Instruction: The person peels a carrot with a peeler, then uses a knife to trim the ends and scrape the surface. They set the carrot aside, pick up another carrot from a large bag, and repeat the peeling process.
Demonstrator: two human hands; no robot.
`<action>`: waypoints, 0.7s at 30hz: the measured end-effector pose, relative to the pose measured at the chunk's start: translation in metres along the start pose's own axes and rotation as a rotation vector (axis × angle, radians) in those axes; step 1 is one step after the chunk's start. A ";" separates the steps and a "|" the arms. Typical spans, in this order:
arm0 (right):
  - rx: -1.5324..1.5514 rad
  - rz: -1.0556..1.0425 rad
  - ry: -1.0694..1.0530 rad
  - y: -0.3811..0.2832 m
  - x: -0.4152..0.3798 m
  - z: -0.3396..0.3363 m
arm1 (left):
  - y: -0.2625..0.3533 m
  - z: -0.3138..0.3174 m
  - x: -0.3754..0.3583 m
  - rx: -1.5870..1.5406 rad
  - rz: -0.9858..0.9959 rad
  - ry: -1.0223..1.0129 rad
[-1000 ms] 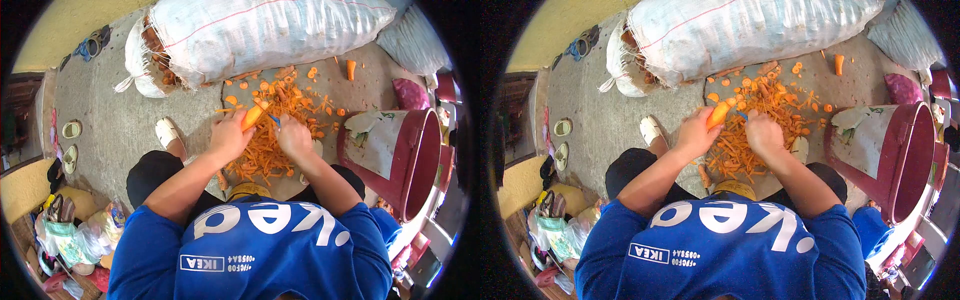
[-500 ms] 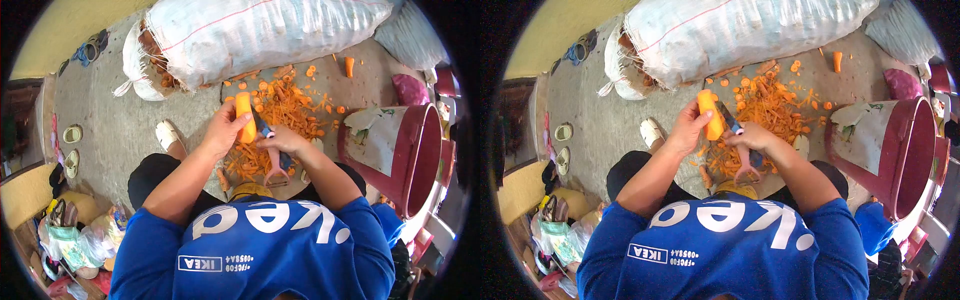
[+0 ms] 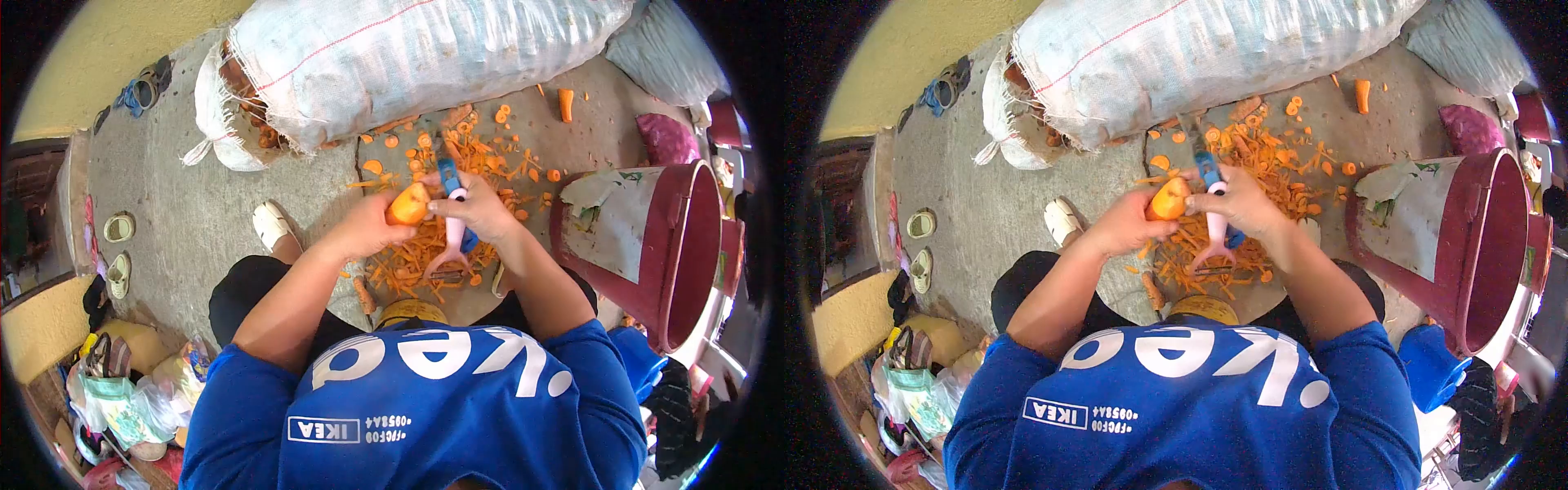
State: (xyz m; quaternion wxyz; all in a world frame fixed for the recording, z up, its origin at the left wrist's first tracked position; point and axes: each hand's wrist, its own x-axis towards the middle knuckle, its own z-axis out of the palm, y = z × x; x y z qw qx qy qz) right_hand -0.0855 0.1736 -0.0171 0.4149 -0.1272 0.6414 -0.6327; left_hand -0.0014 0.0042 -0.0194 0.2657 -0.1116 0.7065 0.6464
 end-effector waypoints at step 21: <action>-1.459 -0.059 0.166 0.011 -0.023 0.028 | 0.002 -0.003 0.004 0.566 -0.087 0.195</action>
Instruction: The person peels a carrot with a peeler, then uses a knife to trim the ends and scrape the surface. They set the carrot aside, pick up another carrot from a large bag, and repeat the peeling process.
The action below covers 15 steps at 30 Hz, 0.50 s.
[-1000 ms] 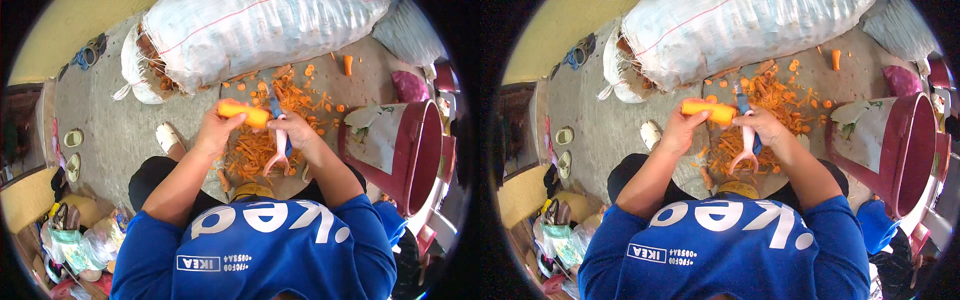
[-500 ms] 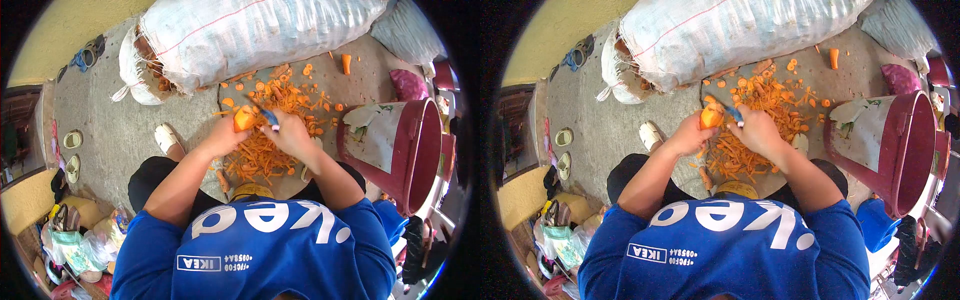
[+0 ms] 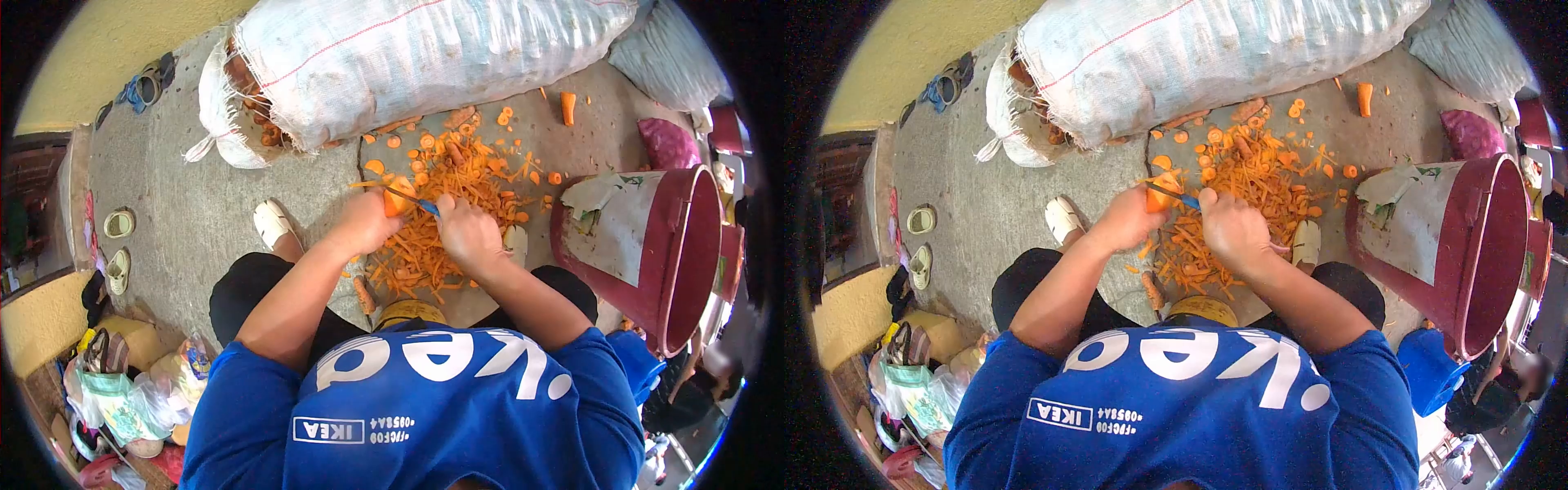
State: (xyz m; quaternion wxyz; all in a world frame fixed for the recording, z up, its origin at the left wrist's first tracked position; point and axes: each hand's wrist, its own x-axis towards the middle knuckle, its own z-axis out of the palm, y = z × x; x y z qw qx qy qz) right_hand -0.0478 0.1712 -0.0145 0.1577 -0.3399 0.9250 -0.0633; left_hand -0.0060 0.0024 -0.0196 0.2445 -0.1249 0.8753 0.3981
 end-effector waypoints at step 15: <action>-0.035 0.001 -0.059 0.005 0.007 0.006 | 0.001 -0.003 -0.002 -0.475 -0.193 -0.341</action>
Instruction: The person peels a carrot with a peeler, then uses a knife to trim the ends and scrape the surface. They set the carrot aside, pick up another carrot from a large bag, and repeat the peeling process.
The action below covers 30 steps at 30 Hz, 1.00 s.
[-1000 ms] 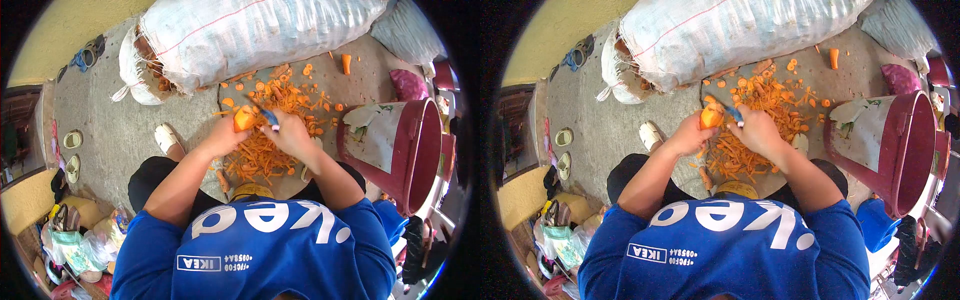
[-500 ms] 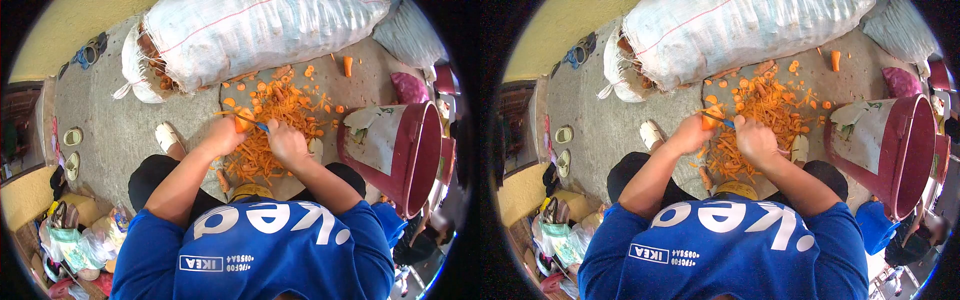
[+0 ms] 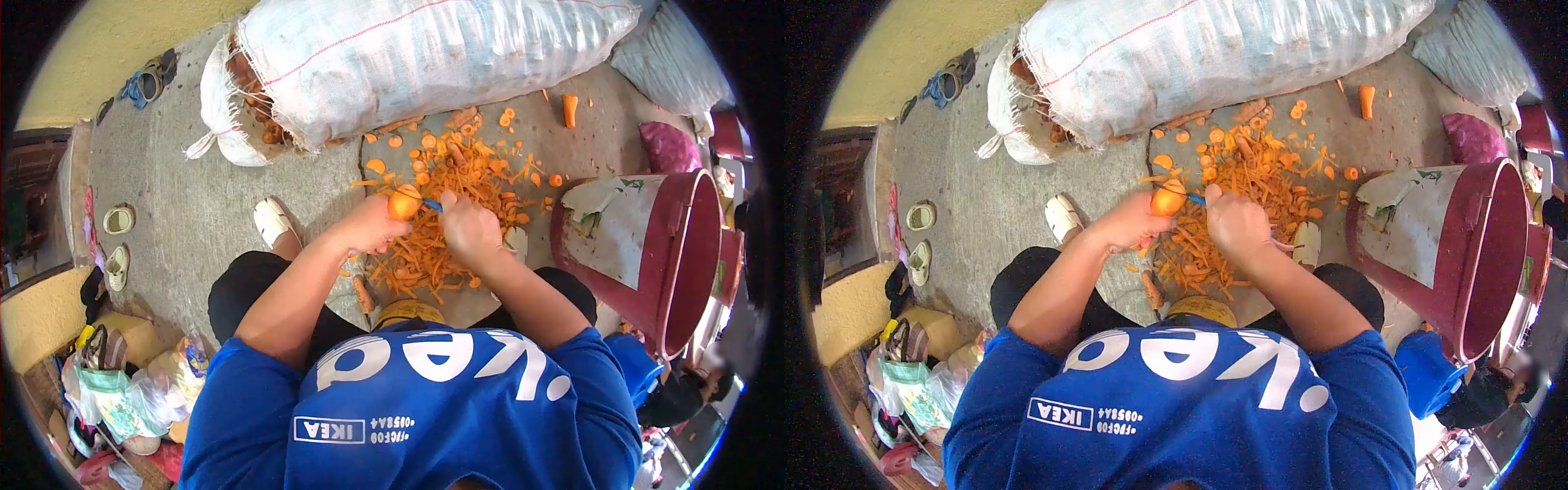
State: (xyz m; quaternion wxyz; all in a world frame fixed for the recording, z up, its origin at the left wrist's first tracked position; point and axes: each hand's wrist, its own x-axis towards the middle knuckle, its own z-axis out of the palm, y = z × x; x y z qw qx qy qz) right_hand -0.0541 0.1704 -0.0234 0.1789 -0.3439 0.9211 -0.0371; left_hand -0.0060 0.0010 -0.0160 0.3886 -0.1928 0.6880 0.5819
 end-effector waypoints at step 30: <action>0.296 0.155 -0.261 0.015 0.010 0.004 | 0.000 0.015 -0.004 -0.071 0.324 -0.047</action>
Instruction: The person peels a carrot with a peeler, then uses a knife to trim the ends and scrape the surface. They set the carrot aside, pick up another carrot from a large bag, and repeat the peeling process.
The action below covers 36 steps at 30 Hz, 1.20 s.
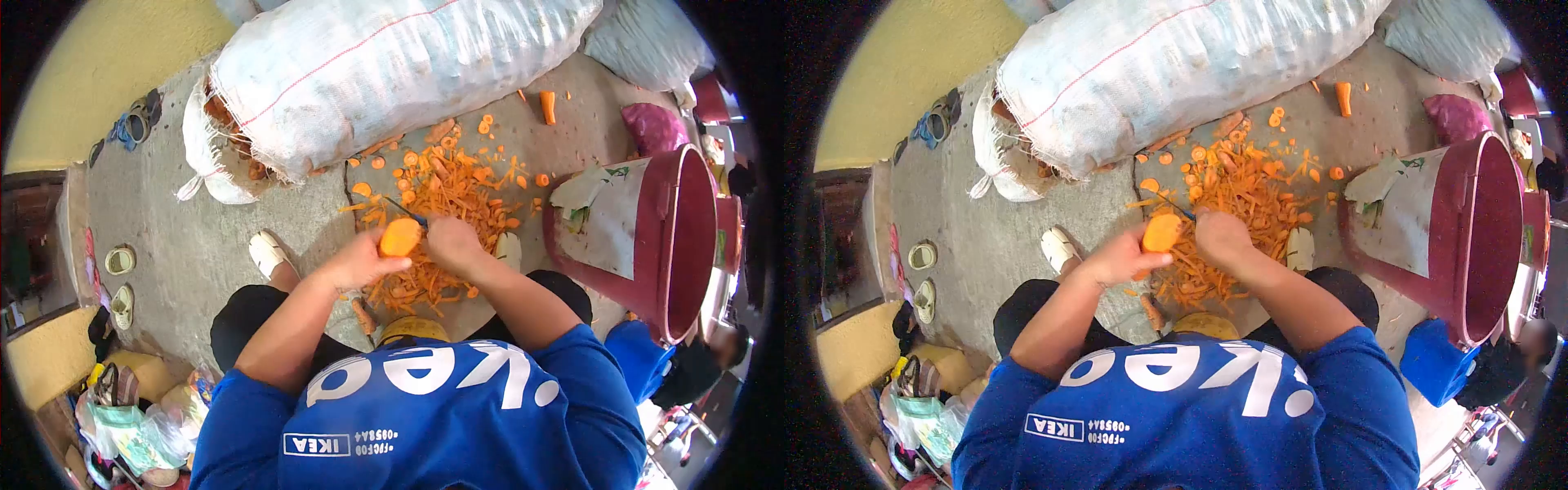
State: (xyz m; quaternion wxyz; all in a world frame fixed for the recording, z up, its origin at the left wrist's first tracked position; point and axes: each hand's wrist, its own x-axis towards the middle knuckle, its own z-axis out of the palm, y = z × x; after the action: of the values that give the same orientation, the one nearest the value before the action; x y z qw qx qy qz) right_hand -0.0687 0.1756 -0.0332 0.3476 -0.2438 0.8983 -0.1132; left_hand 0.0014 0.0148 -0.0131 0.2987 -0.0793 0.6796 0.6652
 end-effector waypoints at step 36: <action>-0.149 -0.031 0.069 -0.005 -0.009 0.006 | 0.000 0.015 0.002 0.611 0.094 0.549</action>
State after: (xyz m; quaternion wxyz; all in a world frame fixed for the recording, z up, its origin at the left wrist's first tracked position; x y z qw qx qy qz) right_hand -0.0575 0.1759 -0.0312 0.2957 -0.2788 0.9117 -0.0599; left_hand 0.0046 0.0300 -0.0136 0.0856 -0.1305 0.9031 0.4001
